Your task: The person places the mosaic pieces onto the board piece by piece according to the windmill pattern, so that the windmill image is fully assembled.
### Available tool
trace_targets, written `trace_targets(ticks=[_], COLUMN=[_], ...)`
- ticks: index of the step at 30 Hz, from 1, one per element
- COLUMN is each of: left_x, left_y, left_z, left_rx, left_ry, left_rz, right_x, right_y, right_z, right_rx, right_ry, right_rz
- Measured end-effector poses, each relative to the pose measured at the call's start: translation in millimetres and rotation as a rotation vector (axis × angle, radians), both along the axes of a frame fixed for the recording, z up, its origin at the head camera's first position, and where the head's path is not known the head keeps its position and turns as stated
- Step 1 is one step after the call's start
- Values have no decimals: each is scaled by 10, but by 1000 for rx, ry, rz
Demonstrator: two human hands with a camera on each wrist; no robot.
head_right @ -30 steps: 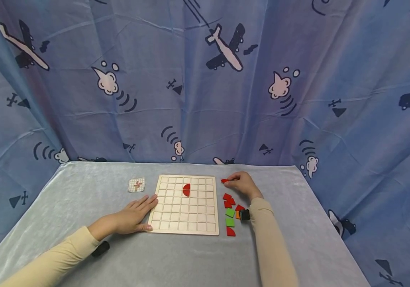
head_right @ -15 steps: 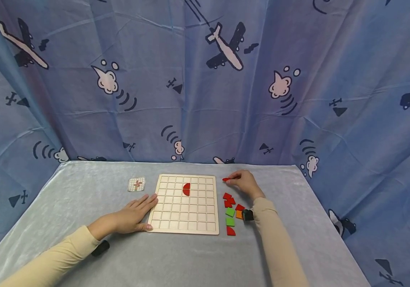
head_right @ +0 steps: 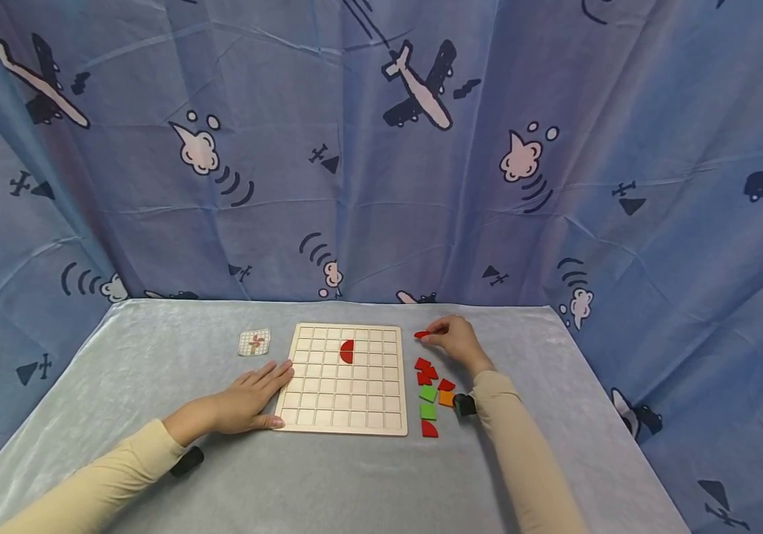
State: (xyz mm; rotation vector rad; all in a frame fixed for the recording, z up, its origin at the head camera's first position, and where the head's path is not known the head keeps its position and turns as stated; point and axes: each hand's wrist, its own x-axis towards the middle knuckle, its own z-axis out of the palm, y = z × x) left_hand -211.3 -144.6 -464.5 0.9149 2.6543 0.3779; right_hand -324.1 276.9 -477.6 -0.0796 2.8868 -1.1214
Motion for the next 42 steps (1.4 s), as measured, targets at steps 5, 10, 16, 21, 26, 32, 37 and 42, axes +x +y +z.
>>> trace_targets(ticks=[5,10,16,21,26,32,37,42], left_x=[-1,1,1,5,10,9,11,10], left_y=[7,13,14,17,19,13,16,15], left_z=[11,17,21,26,27,16,23,18], left_rx=[-7,-15,-18,-20,-20,-20,-20,-20], left_ry=[-5,-5,-4,-10,-15,-11,-10,-5], left_rz=[6,7,5,3,1,-1,-4,-3], right_x=[29,89,166,247,311,343,372,397], right_y=[-20,-91,-227,-351,-463,-619,-747,-867], right_z=[15,54,85,86,78,38,7,-3], right_rx=[2,-9,-10,-34,-73,-96,-124,-133], right_ry=[6,16,25,28,54,72,102,117], right_rz=[6,20,37,60,95,121,128,131])
